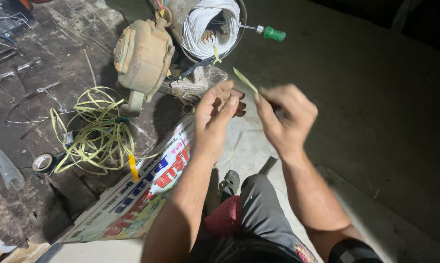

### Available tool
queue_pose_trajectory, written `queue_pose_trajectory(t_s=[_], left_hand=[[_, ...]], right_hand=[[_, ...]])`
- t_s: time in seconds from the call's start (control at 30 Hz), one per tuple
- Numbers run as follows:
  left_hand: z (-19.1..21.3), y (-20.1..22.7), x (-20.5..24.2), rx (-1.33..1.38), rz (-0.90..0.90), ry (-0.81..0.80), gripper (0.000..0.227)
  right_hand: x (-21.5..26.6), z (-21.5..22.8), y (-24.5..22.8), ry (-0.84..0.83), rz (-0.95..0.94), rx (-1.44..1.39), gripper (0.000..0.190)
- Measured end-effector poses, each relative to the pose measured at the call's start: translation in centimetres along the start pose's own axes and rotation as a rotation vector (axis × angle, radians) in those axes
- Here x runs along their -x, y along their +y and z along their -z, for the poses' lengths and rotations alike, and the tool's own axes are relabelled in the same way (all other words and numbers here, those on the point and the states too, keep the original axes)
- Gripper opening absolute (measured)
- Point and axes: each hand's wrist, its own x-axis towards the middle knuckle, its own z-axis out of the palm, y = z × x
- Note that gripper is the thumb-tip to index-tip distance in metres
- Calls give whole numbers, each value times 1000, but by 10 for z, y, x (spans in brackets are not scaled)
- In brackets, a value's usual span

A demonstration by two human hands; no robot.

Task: The person works on a disassembled electric motor placed on a cluttered workbench. They repeatedly pull yellow tie strips from a spool, cut them with scissors, and use a screwdriver to secure the motor's internal windings. The person ties the windings in place and adjusts the components throughout the clip.

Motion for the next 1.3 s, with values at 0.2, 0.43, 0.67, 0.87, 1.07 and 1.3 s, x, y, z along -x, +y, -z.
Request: queue_pose_trajectory(t_s=[0.2,0.43,0.67,0.87,1.07,1.3], left_hand=[[17,-30,-4,-101,17,30,21],[31,-31,10,-252,-20,39,15],[31,-26,12,-261,-1,13,17],[24,-27,8,-299,-52,22,18],[8,-16,-25,-583,-401,126,39],[-2,-8,-56,-701,-423,89,47]], right_hand=[[-63,-50,34,-94,226,287,12],[-78,-74,50,-103,336,390,11],[-82,-78,57,-152,376,493,13],[-89,-85,61,-205,453,593,13],[-101,-109,66,-302,490,713,10],[-119,-111,59,-496,373,743,12]])
